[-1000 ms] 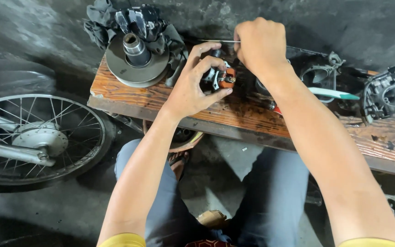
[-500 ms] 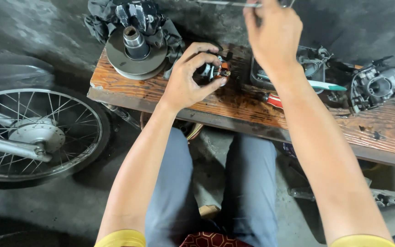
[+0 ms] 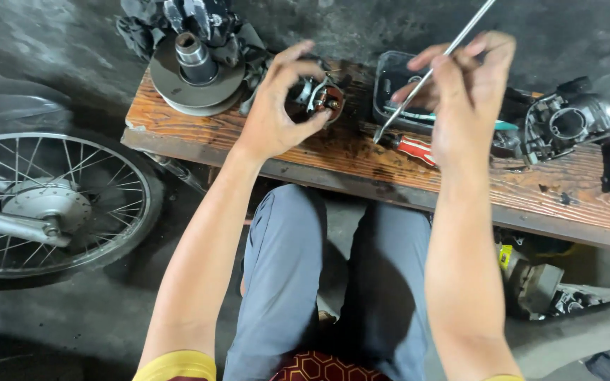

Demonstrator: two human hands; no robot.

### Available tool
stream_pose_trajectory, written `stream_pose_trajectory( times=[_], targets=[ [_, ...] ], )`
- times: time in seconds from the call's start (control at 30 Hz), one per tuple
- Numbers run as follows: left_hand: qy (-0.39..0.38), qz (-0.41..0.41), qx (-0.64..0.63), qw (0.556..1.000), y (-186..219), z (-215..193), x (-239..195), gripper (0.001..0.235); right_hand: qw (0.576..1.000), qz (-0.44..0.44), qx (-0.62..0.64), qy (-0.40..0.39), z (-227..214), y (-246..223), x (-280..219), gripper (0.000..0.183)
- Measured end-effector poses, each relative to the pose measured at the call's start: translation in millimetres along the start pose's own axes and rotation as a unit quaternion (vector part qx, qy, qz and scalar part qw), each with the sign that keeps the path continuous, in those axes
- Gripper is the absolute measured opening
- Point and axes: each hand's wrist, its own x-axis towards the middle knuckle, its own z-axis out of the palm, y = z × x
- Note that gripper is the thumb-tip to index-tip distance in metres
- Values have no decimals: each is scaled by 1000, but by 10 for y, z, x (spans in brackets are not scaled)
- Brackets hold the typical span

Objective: Assembling the internal float and needle valve components of a motorcycle carburetor on a workbench.

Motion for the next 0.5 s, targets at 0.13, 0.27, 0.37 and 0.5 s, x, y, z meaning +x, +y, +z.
stream_pose_trajectory(
  times=[0.13,0.27,0.37,0.5],
  targets=[
    [-8,-83,-52,995,40,10,-1,75,999,24,29,2,90,123,-231,23],
    [-13,-101,-39,994,46,30,5,76,997,71,9,41,192,296,-507,29],
    [-27,-85,-42,995,108,28,19,68,998,57,7,31,148,483,-639,36],
    [-47,-80,-55,994,155,23,39,55,998,59,-2,-5,121,525,-671,25]
  ],
)
